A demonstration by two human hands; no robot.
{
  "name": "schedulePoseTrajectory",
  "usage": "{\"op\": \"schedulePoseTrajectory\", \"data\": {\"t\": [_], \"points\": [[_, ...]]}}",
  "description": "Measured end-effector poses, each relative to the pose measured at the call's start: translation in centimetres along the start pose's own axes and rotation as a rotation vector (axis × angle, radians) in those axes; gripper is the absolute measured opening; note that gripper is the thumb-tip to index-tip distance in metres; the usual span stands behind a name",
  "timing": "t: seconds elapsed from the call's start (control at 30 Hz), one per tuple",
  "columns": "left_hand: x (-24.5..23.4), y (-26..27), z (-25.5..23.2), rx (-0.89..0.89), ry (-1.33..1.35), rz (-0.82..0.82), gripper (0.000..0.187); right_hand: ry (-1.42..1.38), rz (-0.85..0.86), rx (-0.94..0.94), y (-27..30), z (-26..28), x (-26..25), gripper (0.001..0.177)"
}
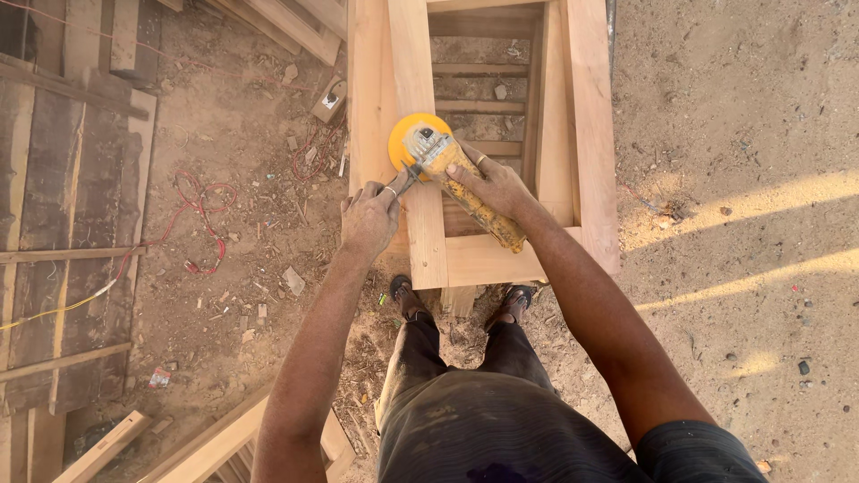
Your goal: The person uses a handheld angle grinder equipped with a sanding disc to smooth down various joints, edges, and inner frames of multiple wooden window or door frame assemblies.
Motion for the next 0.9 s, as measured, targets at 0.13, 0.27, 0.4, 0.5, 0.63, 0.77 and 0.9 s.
{"op": "schedulePoseTrajectory", "data": {"t": [0.13, 0.27, 0.4, 0.5, 0.63, 0.77, 0.9], "points": [[0.8, 1.8, -0.7, 0.015, 0.016, 0.004, 0.048, 0.053, -0.032, -0.022, 1.2, -1.5, 0.6, 0.089], [1.4, 3.9, -1.3, 0.016, 0.035, 0.003, 0.049, 0.046, -0.012, -0.03, 2.2, -3.3, 1.6, 0.09], [1.5, 6.5, -1.6, 0.004, 0.043, -0.005, 0.049, 0.0, 0.01, -0.117, 3.6, -3.6, 3.0, 0.089], [1.8, 8.5, -1.4, -0.048, 0.072, 0.032, 0.052, 0.014, 0.04, -0.047, 4.9, -4.3, 4.1, 0.089], [1.8, 11.2, -1.9, -0.024, 0.095, -0.011, 0.052, 0.067, 0.041, -0.021, 6.9, -4.8, 5.1, 0.088], [2.0, 14.3, -2.1, -0.048, 0.107, -0.022, 0.051, 0.055, 0.057, -0.059, 9.2, -5.1, 6.3, 0.09], [2.7, 16.9, -2.1, -0.082, 0.115, 0.014, 0.051, 0.1, 0.051, -0.047, 11.1, -6.3, 7.9, 0.092]]}}
Point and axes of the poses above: each hand's wrist, its own y-axis away from the middle knuckle, its own x-axis out of the palm, z = x × y, the point moved 6 cm from there along -y, towards the middle knuckle, and after that the axes turned 2 degrees about x, right-handed, at the moved point
